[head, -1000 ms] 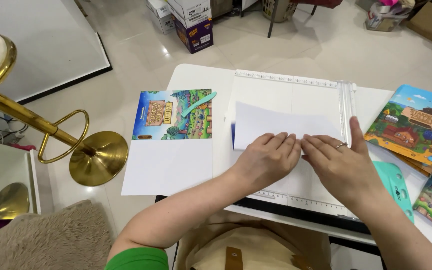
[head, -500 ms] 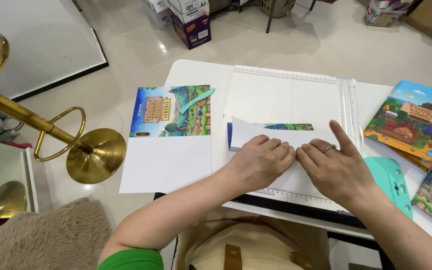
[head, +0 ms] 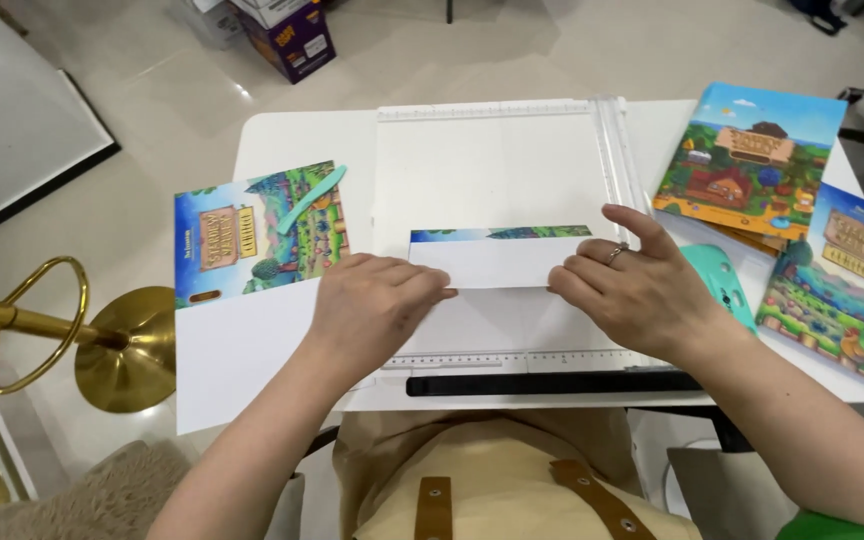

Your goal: Scoring and folding printed paper sheets to create book covers using a scoring board and a folding tool.

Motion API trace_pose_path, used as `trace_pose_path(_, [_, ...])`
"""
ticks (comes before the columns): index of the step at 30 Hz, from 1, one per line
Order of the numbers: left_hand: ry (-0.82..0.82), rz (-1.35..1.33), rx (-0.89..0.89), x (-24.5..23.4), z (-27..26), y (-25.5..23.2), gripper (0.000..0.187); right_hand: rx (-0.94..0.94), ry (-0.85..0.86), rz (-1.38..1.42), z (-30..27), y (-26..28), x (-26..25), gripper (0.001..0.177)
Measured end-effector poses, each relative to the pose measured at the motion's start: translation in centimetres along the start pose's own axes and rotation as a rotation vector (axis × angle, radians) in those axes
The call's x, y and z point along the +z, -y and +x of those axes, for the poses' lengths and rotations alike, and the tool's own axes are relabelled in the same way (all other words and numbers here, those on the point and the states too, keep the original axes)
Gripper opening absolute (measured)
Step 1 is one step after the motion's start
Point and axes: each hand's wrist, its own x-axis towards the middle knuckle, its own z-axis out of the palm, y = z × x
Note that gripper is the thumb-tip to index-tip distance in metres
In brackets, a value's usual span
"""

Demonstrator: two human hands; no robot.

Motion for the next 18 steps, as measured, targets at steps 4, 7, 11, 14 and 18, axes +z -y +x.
trace_pose_path(4, [-0.05,-0.029,-0.011,-0.8,-1.5,1.1,0.004,0.035,0.014,-0.008,0.0,0.2,-0.2,0.025])
trace_pose_path(7, [0.035,0.007,-0.081,-0.6,-2.2,1.7,0.012,0.14,-0.09,-0.066,-0.1,0.7,-0.3,0.028])
trace_pose_path(11, [0.061,0.205,-0.004,-2.4,0.1,-0.2,0.01,0.085,-0.074,-0.101,-0.1,0.4,-1.3,0.029])
trace_pose_path(14, [0.107,0.259,0.057,-2.4,1.6,-2.3,0.02,0.005,-0.039,-0.138,0.0,1.2,-1.8,0.027])
trace_pose_path(18, [0.0,0.218,0.222,-1.6,2.2,-2.6,0.013,0.021,-0.075,-0.147,0.5,1.9,-2.1,0.03])
